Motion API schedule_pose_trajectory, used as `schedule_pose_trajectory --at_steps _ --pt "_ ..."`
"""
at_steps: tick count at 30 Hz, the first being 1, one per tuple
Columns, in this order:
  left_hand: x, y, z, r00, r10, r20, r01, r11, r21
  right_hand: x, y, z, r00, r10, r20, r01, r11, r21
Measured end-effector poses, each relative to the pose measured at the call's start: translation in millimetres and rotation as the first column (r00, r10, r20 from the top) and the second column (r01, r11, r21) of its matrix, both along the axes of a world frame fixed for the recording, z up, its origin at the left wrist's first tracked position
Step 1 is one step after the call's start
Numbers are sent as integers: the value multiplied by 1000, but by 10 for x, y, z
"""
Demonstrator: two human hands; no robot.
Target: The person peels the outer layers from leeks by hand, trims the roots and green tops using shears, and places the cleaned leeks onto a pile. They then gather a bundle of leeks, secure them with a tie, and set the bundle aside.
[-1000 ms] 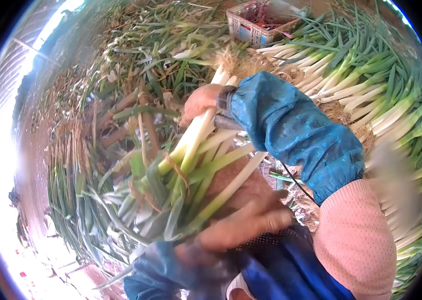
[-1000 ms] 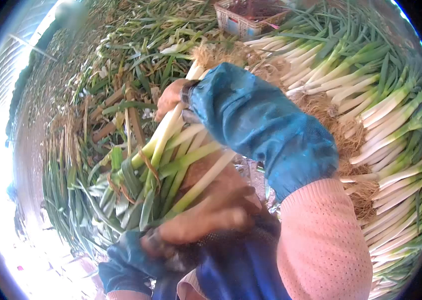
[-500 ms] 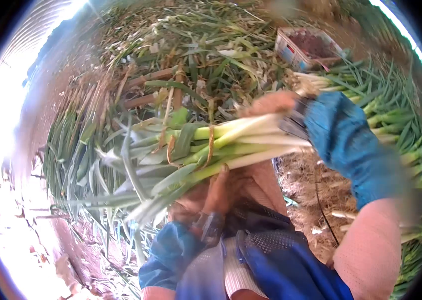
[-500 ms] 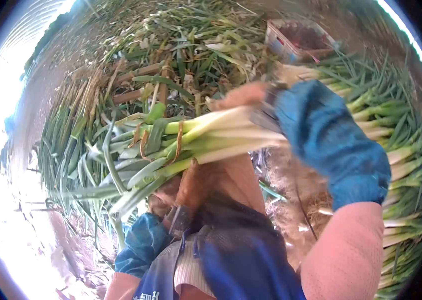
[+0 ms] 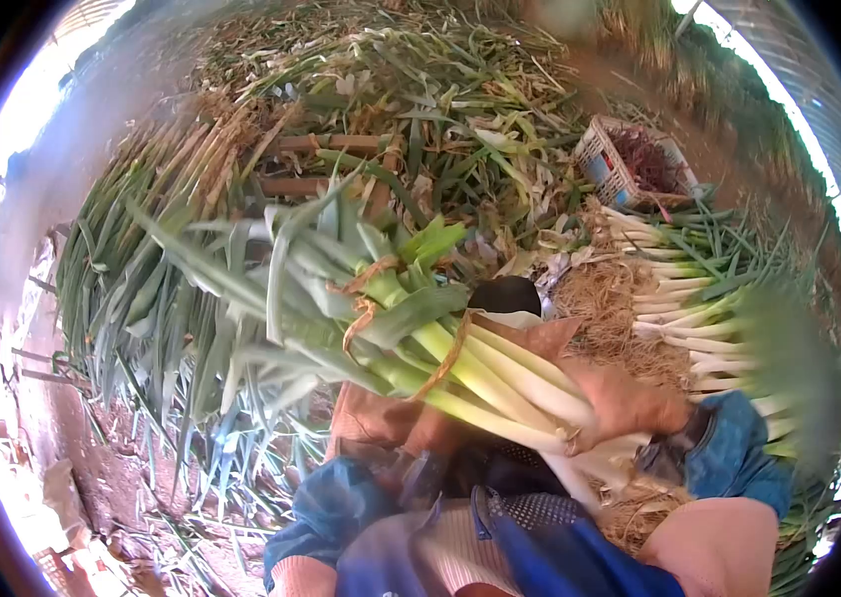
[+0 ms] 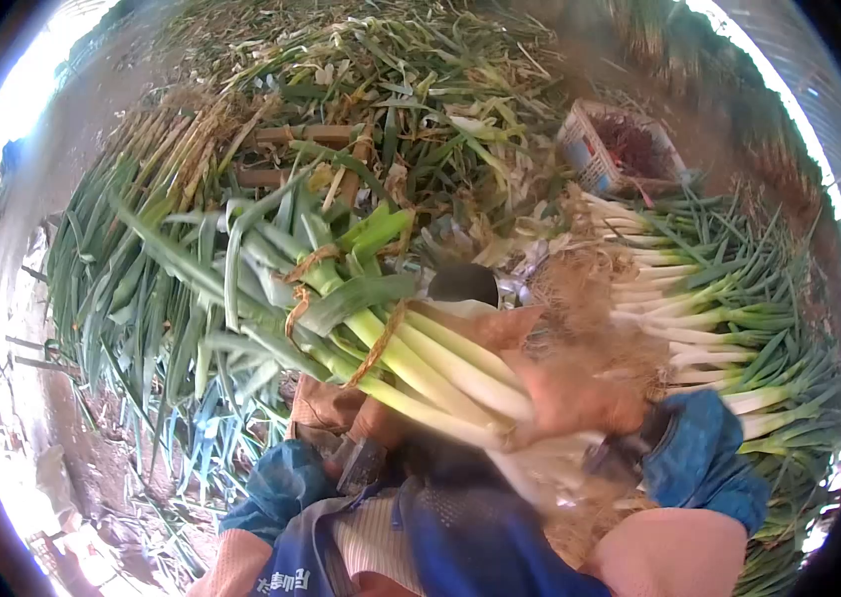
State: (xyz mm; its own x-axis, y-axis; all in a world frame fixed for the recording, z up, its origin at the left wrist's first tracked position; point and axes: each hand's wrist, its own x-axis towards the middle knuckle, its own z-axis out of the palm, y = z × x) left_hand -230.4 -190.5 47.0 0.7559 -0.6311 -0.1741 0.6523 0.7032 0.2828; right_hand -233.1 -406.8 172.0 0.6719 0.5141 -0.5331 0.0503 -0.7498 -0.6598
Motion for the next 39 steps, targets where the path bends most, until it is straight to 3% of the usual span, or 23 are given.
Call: schedule_pose_trajectory --at_steps 4,8,14,16,19,20,23,24,27,28,29,30,31,32,34,37,39 --pt "22 62 143 982 89 168 -113 984 139 -453 294 244 966 -258 10 258 966 30" --pt "143 186 447 856 152 495 -357 865 352 -710 487 474 891 -452 -38 441 844 307" --pt "454 606 897 595 -57 801 -579 661 477 -406 853 365 858 -510 59 393 726 564" --pt "546 684 938 569 -90 818 -611 619 493 -233 941 140 874 -484 53 360 716 598" --pt "588 782 755 655 1 756 -604 601 523 -14 1092 -311 911 -410 -50 355 717 600" --pt "580 859 640 693 -37 720 -541 633 553 36 1170 -435 919 -391 -58 341 710 616" --pt "500 1120 216 808 -113 578 -371 664 649 285 1362 -449 888 -269 -373 437 744 505" --pt "458 1179 58 845 -111 523 -345 634 692 344 1448 -478 827 -222 -516 490 735 469" --pt "406 1390 -305 933 -111 342 -231 543 807 322 1456 -737 920 -301 -253 369 882 294" --pt "398 1591 -276 958 -7 287 -240 529 814 413 1539 -455 850 -334 -406 475 820 320" --pt "445 1763 -208 964 108 244 -264 512 818 408 1527 -551 864 -339 -372 447 857 258" --pt "569 1813 -21 908 95 407 -417 261 871 429 1477 -703 886 -336 -320 411 888 205" --pt "668 1842 63 803 -111 586 -591 -14 807 428 1453 -828 902 -334 -272 383 911 150" --pt "767 1871 146 686 -313 657 -727 -311 611 417 1447 -900 909 -336 -246 371 921 116" --pt "964 1759 187 600 -544 586 -796 -336 503 428 1466 -913 907 -342 -245 386 908 163" --pt "1344 1831 39 530 -686 498 -825 -281 491 473 1476 -869 888 -354 -293 403 907 125" --pt "1602 1935 -15 548 -717 431 -749 -193 633 508 1492 -821 863 -364 -351 405 913 46"
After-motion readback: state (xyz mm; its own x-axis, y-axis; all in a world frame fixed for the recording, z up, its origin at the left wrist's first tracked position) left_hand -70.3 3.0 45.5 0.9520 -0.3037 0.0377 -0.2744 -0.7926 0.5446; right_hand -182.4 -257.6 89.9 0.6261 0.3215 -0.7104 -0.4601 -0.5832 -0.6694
